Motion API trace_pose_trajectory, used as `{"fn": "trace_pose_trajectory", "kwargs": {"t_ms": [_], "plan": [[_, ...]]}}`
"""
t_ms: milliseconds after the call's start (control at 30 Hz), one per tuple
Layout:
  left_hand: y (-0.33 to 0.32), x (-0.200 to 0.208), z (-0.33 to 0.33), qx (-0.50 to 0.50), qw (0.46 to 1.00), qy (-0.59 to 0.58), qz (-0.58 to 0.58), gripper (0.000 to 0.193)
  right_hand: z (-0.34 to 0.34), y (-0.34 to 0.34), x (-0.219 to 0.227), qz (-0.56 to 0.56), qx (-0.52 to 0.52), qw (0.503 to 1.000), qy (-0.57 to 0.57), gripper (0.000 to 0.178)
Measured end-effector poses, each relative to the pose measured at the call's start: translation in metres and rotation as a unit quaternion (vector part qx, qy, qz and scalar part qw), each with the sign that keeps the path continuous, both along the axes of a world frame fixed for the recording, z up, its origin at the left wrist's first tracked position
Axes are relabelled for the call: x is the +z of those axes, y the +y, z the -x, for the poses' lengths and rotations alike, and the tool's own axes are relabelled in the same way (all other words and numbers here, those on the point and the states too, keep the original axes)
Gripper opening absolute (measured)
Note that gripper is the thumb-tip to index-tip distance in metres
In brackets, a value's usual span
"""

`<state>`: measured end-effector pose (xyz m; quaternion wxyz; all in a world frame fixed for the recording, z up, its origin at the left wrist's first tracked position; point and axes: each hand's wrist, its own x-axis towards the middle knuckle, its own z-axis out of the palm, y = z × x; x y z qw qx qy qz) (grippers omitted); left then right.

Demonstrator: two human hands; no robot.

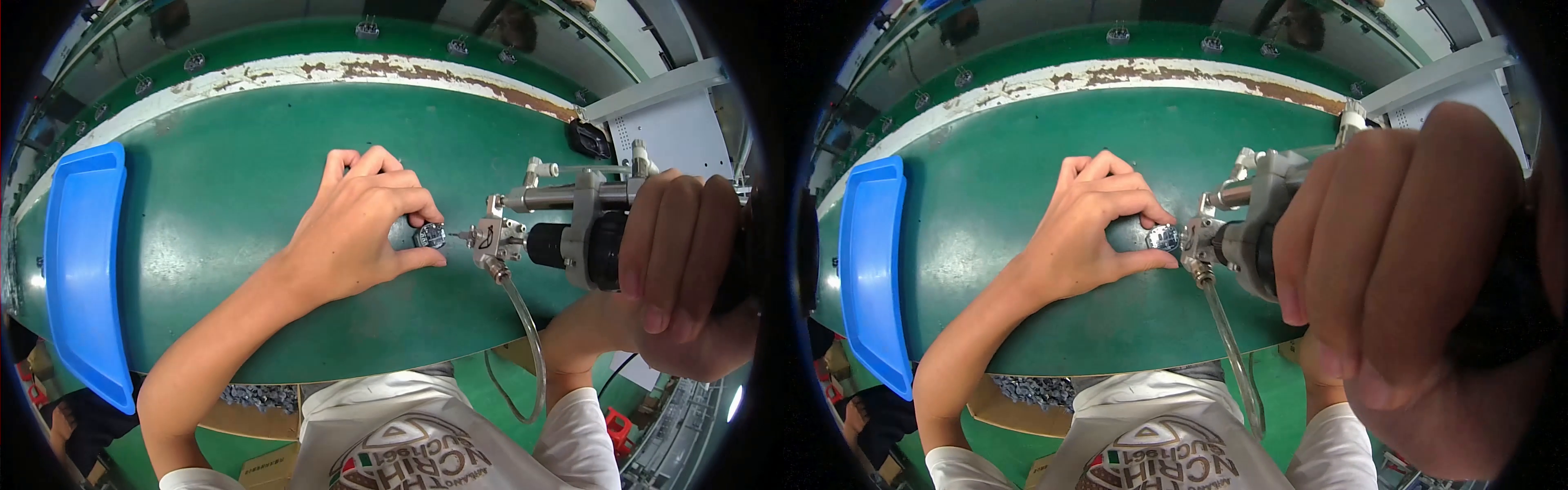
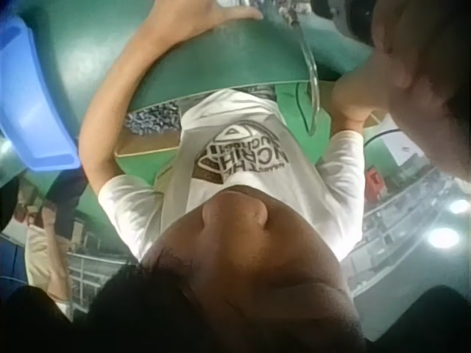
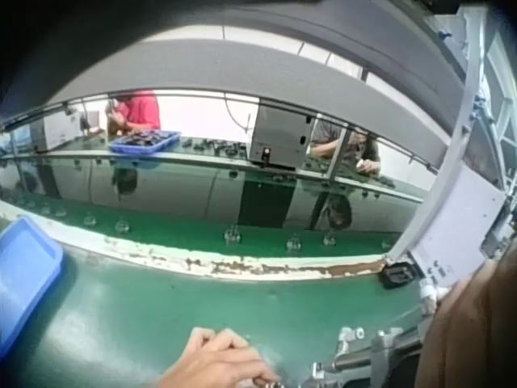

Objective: The person assembles small plastic and metal components by hand, taking them from a blue parts tray and a cardboard box, then securing them together with a pneumatic screwdriver.

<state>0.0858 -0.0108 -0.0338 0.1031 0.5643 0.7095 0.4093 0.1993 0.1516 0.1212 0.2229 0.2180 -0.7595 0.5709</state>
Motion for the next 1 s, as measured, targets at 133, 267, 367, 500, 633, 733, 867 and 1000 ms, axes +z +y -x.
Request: {"fn": "trace_pose_trajectory", "kwargs": {"t_ms": [133, 267, 367, 500, 633, 733, 867, 1000], "plan": [[0.001, 0.001, -0.001, 0.002, 1.000, 0.001, -0.001, 0.034, 0.011, -0.001, 0.000, 0.002, -0.009, 1.000, -0.008, 0.027], [0.001, -0.001, -0.004, 0.005, 1.000, -0.001, 0.003, 0.035, 0.016, -0.009, -0.008, 0.006, -0.016, 1.000, -0.011, 0.026], [0.002, -0.002, -0.004, 0.006, 1.000, 0.002, -0.007, 0.035, 0.018, -0.010, -0.007, 0.009, -0.022, 1.000, -0.014, 0.026], [0.002, -0.003, -0.004, 0.008, 1.000, 0.001, -0.009, 0.035, 0.022, -0.019, -0.011, 0.015, -0.029, 0.999, -0.015, 0.025], [0.002, -0.004, -0.005, 0.009, 1.000, 0.007, -0.012, 0.035, 0.030, -0.028, -0.014, 0.019, -0.034, 0.999, -0.013, 0.024], [0.000, -0.004, -0.004, 0.010, 1.000, 0.007, -0.011, 0.034, 0.028, -0.022, -0.012, 0.024, -0.037, 0.999, -0.010, 0.024], [0.001, -0.004, -0.005, 0.013, 1.000, 0.006, -0.015, 0.034, 0.033, -0.022, -0.011, 0.029, -0.044, 0.999, -0.006, 0.023], [0.003, -0.004, -0.006, 0.014, 1.000, 0.004, -0.011, 0.033, 0.034, -0.027, -0.014, 0.035, -0.052, 0.998, -0.001, 0.023]]}}
